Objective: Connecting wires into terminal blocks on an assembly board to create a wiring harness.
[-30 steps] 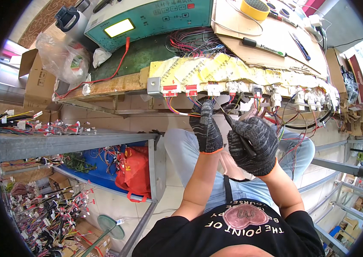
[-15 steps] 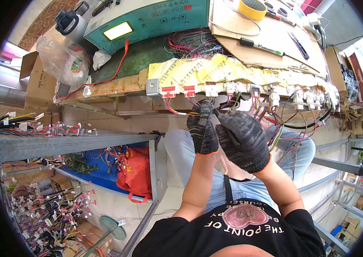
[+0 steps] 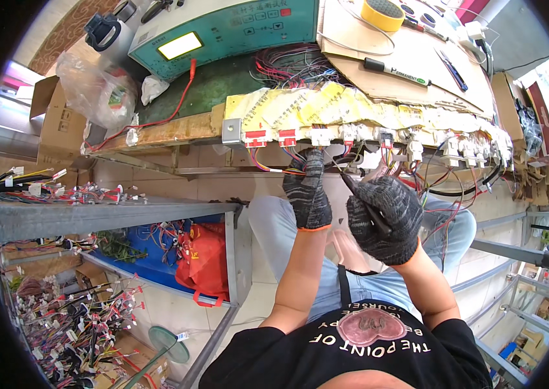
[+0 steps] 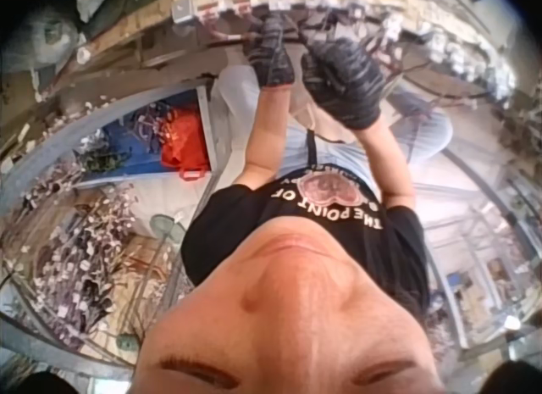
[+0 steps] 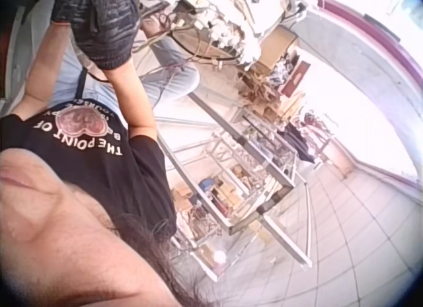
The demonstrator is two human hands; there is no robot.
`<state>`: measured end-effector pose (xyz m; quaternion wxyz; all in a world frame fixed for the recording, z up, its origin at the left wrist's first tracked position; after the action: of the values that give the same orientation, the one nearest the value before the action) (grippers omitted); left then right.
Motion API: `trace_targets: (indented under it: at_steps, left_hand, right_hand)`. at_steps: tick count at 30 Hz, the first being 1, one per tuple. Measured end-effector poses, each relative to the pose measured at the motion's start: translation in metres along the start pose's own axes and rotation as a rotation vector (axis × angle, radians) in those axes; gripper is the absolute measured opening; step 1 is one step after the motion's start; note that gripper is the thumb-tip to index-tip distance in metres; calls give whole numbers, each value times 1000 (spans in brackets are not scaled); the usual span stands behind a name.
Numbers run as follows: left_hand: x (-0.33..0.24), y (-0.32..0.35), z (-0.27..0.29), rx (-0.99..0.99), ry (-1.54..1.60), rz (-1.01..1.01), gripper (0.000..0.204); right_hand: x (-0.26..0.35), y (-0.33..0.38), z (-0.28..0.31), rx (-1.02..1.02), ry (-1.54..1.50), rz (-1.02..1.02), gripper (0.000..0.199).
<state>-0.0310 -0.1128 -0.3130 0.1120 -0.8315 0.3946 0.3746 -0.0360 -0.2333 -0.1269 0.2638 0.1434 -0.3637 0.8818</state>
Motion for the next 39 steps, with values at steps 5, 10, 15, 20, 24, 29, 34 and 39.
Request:
trace_targets:
  at_steps: [5,10,15,20,24,29,34,39]
  left_hand:
    - [-11,1,-19,-17,-43,46,15]
    - [1,3,-13,12,84,122,13]
    - [-9,5,-22,33,25,131,13]
    - [-19,4,-15,-4,-237,-36,15]
    - [-19,4,-17,-17,-285,-16,17]
    - [-7,4,-14,-36,-269,101,19]
    - [-21,1,-15,1,-184,-19,17]
    - [-29,6,-30,82,-358,58,8]
  right_hand:
    - [-3,0,-3,31,-21,-20,21]
    - [-6,-4,-10,71,-62,-105,24]
    - [-7,-2,-9,65,-45,-105,23]
    - [-1,7,7,-32,0,-43,19]
    - [-1,4,9,-40,-18,-37,20]
    - [-6,4,3,-2,-6,-61,24]
    - [-7,3,-6,19,-23,-52,27]
    - [-10,6,-4,-33,-12,-117,23]
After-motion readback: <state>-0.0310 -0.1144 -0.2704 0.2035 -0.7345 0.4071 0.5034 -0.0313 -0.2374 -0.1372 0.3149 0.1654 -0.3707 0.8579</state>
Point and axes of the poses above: each hand's wrist, its own y-axis away from the middle knuckle, its own z-axis out of the back of the hand, x = y × z, the point moved 6 cm from there along -y, towards the middle knuckle, and after that the axes turned 5 degrees about x, right-handed, at the moved point
